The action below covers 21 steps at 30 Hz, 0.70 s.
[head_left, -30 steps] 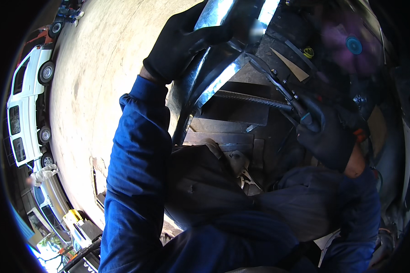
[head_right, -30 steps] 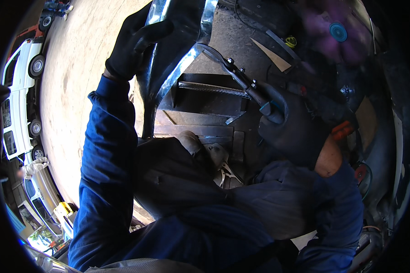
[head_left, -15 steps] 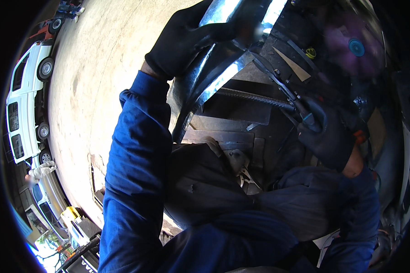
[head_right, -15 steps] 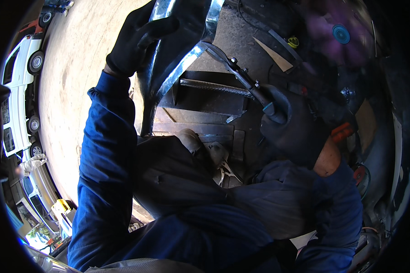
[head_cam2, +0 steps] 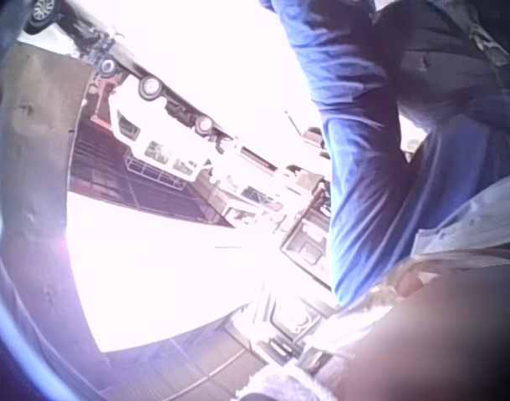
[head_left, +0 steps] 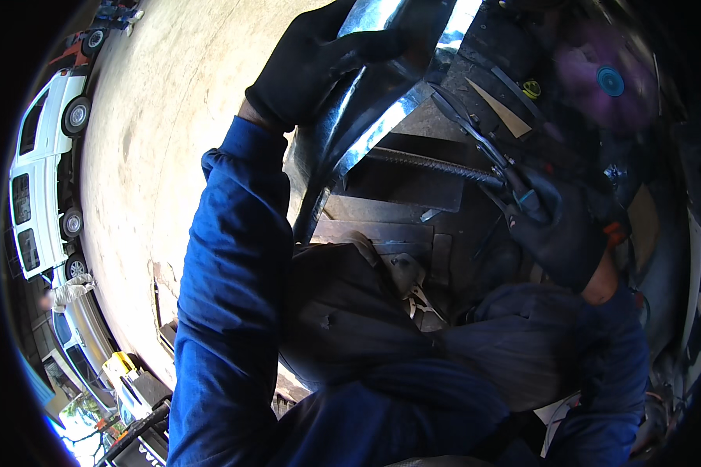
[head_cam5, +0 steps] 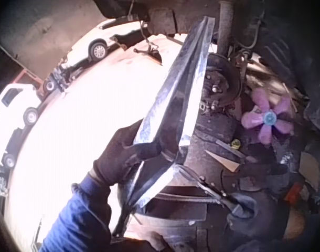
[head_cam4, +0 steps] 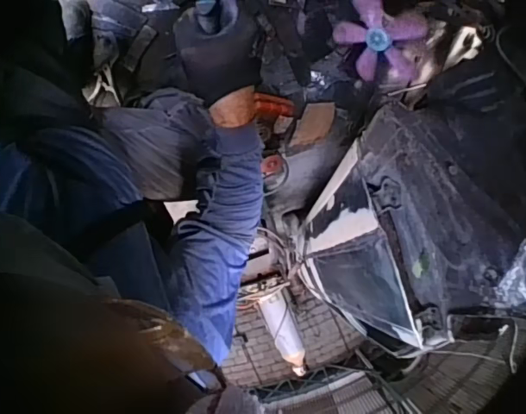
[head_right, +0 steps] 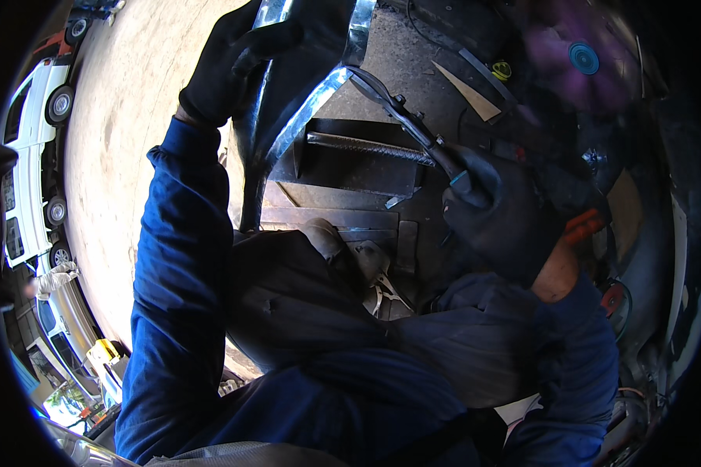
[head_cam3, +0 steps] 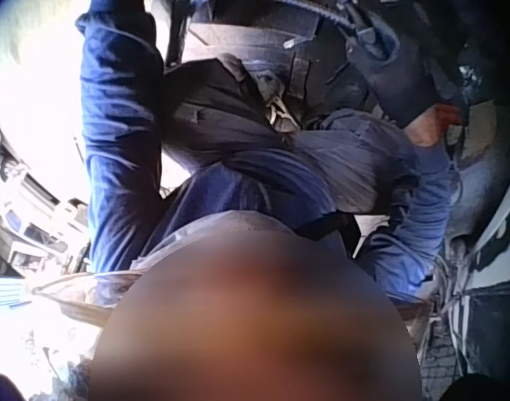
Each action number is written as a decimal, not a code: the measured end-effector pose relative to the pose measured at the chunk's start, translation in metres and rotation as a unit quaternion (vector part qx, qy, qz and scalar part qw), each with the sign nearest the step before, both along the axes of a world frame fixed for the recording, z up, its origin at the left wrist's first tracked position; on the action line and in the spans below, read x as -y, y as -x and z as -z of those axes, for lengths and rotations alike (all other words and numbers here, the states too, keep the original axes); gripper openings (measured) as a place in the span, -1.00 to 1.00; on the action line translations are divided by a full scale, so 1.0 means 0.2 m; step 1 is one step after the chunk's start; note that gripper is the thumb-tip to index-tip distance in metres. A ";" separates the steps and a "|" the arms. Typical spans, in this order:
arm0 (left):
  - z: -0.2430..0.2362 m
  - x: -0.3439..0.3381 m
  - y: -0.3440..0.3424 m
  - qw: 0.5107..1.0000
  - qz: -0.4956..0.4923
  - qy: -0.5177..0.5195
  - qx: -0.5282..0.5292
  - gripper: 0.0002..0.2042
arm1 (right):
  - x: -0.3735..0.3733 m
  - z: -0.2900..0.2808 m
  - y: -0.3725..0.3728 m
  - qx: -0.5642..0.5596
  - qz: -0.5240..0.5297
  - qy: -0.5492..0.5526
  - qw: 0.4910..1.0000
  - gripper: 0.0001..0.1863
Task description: The person uses a hammer to shape a metal panel, repeatedly striking and adjusting it on a workbench. They then fit the panel into the front section of a green car to check alignment before removing it and continuing to hammer the edges.
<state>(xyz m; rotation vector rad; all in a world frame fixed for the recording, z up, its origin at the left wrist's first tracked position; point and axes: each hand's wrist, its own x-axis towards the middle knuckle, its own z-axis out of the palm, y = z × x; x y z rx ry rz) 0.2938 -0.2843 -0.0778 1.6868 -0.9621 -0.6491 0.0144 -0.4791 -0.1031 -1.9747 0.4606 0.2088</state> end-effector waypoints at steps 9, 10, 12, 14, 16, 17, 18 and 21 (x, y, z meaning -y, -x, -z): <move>0.02 -0.02 -0.02 1.000 -0.025 0.006 -0.006 -0.49 | 0.01 0.03 -0.05 -0.013 -0.010 -0.023 1.000 -0.36; 0.01 -0.01 -0.02 1.000 -0.021 -0.001 -0.001 -0.49 | 0.01 0.03 -0.05 0.012 -0.020 -0.023 0.999 -0.37; 0.01 -0.01 -0.01 1.000 -0.027 -0.003 -0.007 -0.49 | 0.01 0.03 -0.04 0.015 -0.023 -0.028 0.999 -0.38; 0.00 -0.01 0.00 0.999 -0.033 -0.011 -0.006 -0.49 | 0.02 0.03 -0.04 0.003 -0.028 -0.034 0.999 -0.37; -0.01 0.00 0.00 0.999 -0.041 -0.023 0.001 -0.49 | 0.03 0.03 -0.03 -0.002 -0.026 -0.033 0.999 -0.37; -0.01 0.00 0.00 0.999 -0.029 -0.022 -0.005 -0.50 | 0.03 0.04 -0.03 0.003 -0.022 -0.029 0.999 -0.37; -0.02 0.00 0.00 1.000 -0.017 -0.021 -0.010 -0.50 | 0.03 0.04 -0.03 0.012 -0.017 -0.027 0.999 -0.37; -0.01 0.01 0.01 1.000 -0.017 -0.015 -0.021 -0.52 | 0.02 0.05 -0.03 0.042 -0.002 -0.027 0.999 -0.37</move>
